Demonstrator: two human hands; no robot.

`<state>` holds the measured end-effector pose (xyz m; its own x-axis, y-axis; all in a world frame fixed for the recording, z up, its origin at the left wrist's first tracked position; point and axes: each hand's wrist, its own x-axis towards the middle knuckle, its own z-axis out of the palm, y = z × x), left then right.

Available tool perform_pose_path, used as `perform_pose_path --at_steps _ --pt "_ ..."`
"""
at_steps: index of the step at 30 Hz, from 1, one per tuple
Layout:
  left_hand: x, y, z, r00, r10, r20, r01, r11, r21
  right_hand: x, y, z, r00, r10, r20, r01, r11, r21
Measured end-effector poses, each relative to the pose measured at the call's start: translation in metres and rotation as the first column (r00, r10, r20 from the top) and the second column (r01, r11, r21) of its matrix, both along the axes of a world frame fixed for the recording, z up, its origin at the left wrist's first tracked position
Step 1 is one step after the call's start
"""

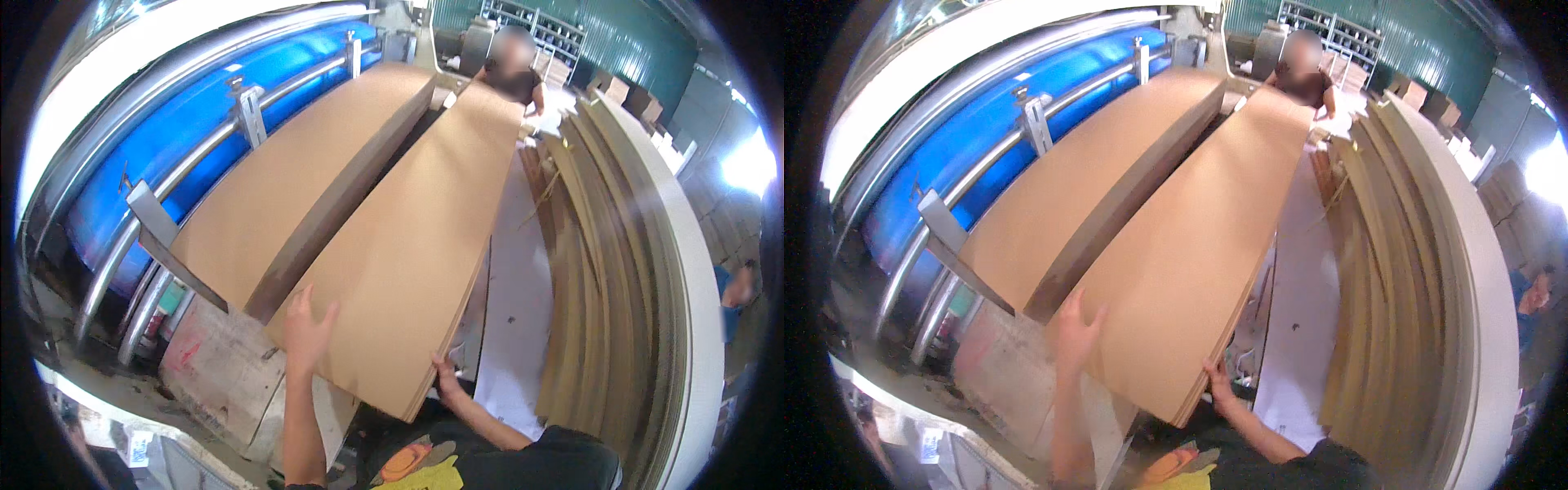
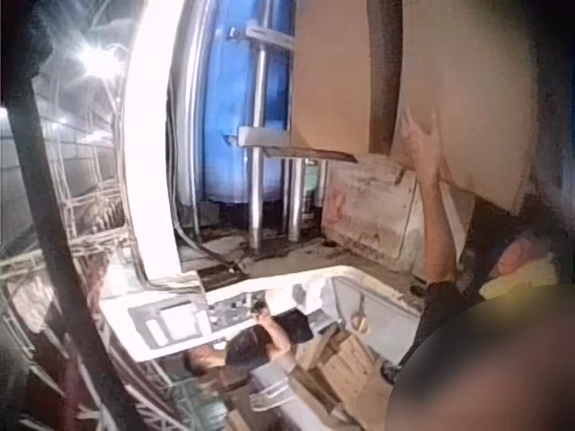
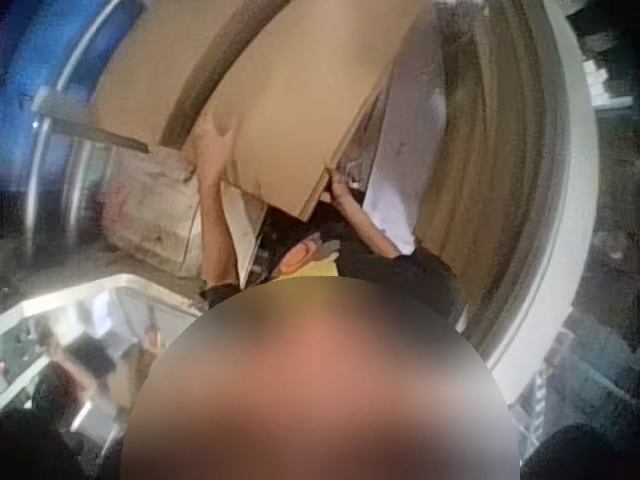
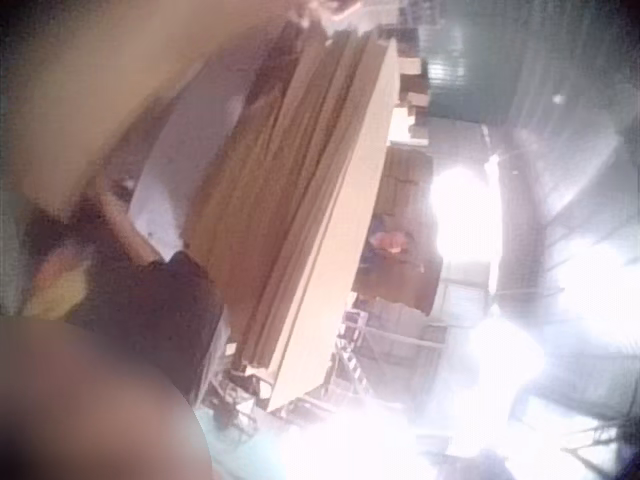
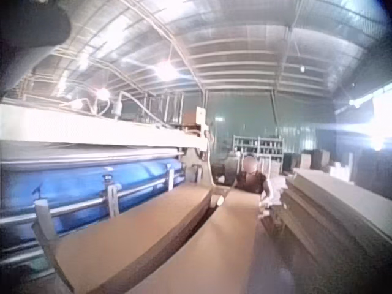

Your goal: The person repeatedly picks up flat cardboard sheets and feeds them into a large industrial machine. They align each sheet with the rollers and push it through, then retrieve the processed sheet and stack it nearby.

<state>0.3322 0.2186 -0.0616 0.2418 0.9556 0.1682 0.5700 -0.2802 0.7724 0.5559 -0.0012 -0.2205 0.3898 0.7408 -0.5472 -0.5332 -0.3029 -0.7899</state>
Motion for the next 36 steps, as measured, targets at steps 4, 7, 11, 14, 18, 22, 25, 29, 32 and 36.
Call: perform_pose_path --at_steps 4,7,11,14,18,22,25,29,32,36 --pt "-0.013 -0.016 -0.058 0.920 -0.032 -0.392 0.071 0.994 0.086 0.010 0.005 0.001 0.995 0.037 0.091 -0.041 0.999 0.035" --pt "-0.011 -0.032 -0.073 0.897 -0.017 -0.441 0.084 0.988 0.133 0.017 0.002 0.006 0.996 0.090 0.028 -0.088 0.994 -0.066" --pt "-0.012 -0.041 -0.073 0.893 0.014 -0.451 0.058 0.988 0.146 0.023 -0.001 0.006 0.990 0.140 0.010 -0.138 0.985 -0.102" --pt "-0.013 -0.042 -0.071 0.894 0.028 -0.447 0.053 0.985 0.167 0.028 -0.001 -0.005 0.985 0.170 -0.021 -0.171 0.981 -0.089" --pt "-0.016 -0.044 -0.069 0.892 0.028 -0.452 0.059 0.982 0.178 0.029 0.002 -0.019 0.985 0.157 -0.068 -0.158 0.987 -0.017" --pt "-0.018 -0.051 -0.070 0.892 0.066 -0.448 0.011 0.986 0.167 0.017 0.013 -0.015 1.000 -0.020 -0.019 0.022 0.992 0.124" --pt "-0.020 -0.056 -0.077 0.907 0.094 -0.411 -0.019 0.983 0.183 0.007 0.025 -0.006 0.969 -0.179 0.170 0.135 0.960 0.244" --pt "-0.031 -0.060 -0.088 0.959 0.040 -0.279 0.018 0.980 0.200 0.012 0.037 0.014 0.860 -0.289 0.420 0.175 0.941 0.290" --pt "-0.050 -0.077 -0.094 0.968 0.153 -0.196 -0.055 0.899 0.434 0.026 0.044 0.045 0.366 -0.253 0.895 0.130 0.967 0.221" --pt "-0.069 -0.142 -0.106 0.969 0.243 0.048 -0.245 0.909 0.336 0.035 0.065 0.097 0.132 0.005 0.991 -0.237 0.971 0.027"
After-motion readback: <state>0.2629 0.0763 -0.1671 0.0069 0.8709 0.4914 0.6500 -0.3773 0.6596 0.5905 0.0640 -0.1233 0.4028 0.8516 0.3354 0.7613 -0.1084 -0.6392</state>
